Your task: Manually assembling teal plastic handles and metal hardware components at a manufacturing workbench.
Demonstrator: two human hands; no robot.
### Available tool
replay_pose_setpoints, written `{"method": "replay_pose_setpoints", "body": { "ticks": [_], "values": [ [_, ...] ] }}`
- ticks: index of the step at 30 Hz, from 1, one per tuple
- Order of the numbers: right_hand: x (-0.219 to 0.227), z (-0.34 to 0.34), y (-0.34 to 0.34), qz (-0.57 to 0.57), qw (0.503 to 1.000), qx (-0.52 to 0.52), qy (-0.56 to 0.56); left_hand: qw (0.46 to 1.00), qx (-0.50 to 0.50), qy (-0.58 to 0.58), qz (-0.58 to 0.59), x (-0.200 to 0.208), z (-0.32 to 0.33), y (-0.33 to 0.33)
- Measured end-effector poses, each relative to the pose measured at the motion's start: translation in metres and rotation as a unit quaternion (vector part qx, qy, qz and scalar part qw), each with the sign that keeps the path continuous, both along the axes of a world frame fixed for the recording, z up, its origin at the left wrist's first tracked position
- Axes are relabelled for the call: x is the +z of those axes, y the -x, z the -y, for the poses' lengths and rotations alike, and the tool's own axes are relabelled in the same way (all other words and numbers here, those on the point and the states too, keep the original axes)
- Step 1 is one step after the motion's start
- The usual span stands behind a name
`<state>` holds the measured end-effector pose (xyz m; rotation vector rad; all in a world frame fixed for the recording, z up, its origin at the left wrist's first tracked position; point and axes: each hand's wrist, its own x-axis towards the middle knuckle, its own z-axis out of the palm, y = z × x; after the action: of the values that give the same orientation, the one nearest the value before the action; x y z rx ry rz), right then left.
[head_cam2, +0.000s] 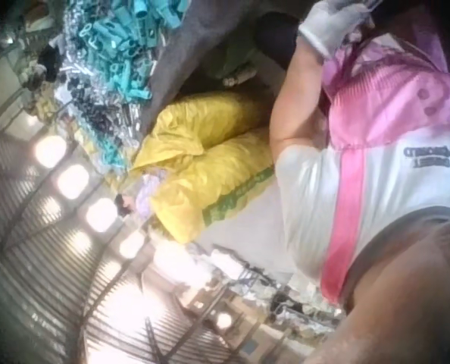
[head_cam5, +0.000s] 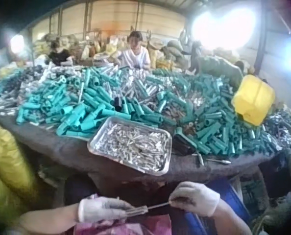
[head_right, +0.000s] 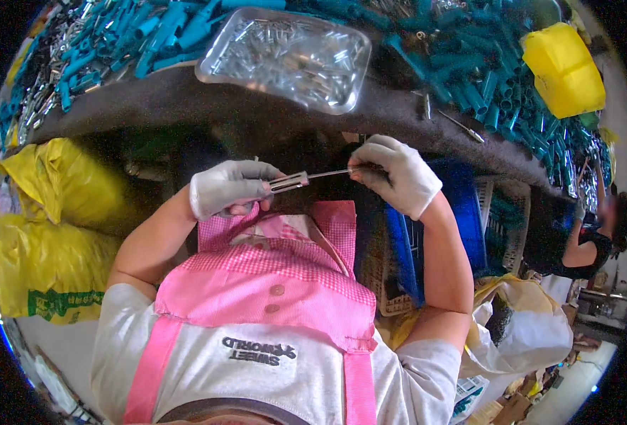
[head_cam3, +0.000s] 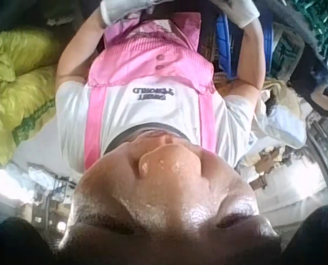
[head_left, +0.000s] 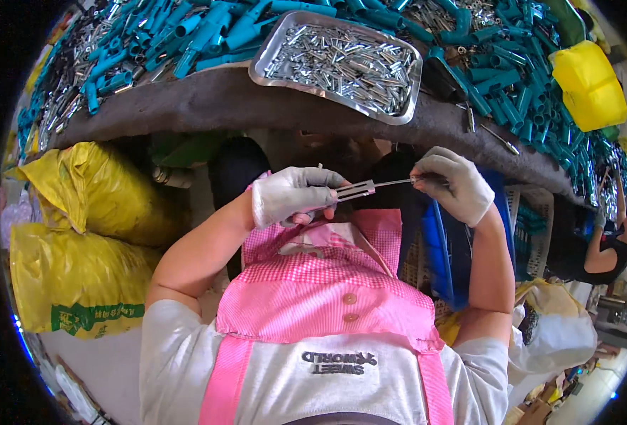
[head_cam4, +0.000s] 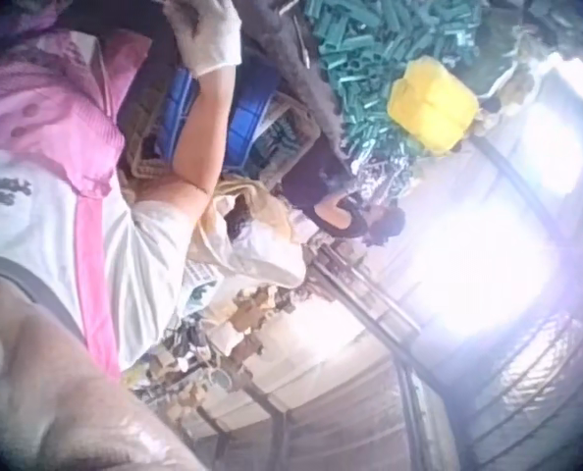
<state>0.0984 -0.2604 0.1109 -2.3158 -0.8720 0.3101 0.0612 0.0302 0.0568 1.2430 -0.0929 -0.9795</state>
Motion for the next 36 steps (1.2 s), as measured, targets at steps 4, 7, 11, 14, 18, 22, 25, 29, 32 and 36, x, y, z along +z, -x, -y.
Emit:
{"method": "replay_pose_setpoints", "body": {
  "ticks": [4,7,11,14,18,22,25,29,32,36],
  "values": [
    [-0.002,-0.012,-0.012,0.041,0.998,0.045,0.022,0.998,-0.053,-0.034,0.005,-0.001,0.014,-0.02],
    [-0.001,-0.007,-0.018,-0.014,0.999,0.042,0.018,0.997,-0.049,0.027,-0.051,-0.011,0.015,-0.029],
    [-0.002,-0.003,-0.019,-0.005,0.999,0.036,0.028,0.99,-0.064,0.073,-0.103,-0.013,0.018,-0.036],
    [-0.003,-0.004,-0.02,0.007,0.999,0.035,0.025,0.99,-0.064,0.064,-0.112,-0.01,0.017,-0.039],
    [-0.002,-0.008,-0.024,-0.029,0.998,0.046,0.015,0.988,-0.065,0.058,-0.124,-0.006,0.011,-0.036],
    [-0.002,-0.023,-0.027,-0.046,0.996,0.08,0.013,0.988,-0.048,0.063,-0.135,-0.014,0.004,-0.032],
    [-0.009,-0.034,-0.028,-0.073,0.994,0.086,-0.002,0.988,-0.053,0.062,-0.133,-0.009,0.003,-0.03],
    [-0.022,-0.041,-0.028,-0.128,0.991,0.037,-0.032,0.994,-0.063,0.023,-0.083,-0.001,0.003,-0.026],
    [-0.032,-0.04,-0.027,-0.191,0.979,0.004,-0.07,0.994,-0.082,0.008,-0.065,-0.004,0.001,-0.025],
    [-0.025,-0.047,-0.027,-0.106,0.993,0.041,-0.037,0.993,-0.061,0.052,-0.087,-0.009,0.004,-0.024]
  ]
}}
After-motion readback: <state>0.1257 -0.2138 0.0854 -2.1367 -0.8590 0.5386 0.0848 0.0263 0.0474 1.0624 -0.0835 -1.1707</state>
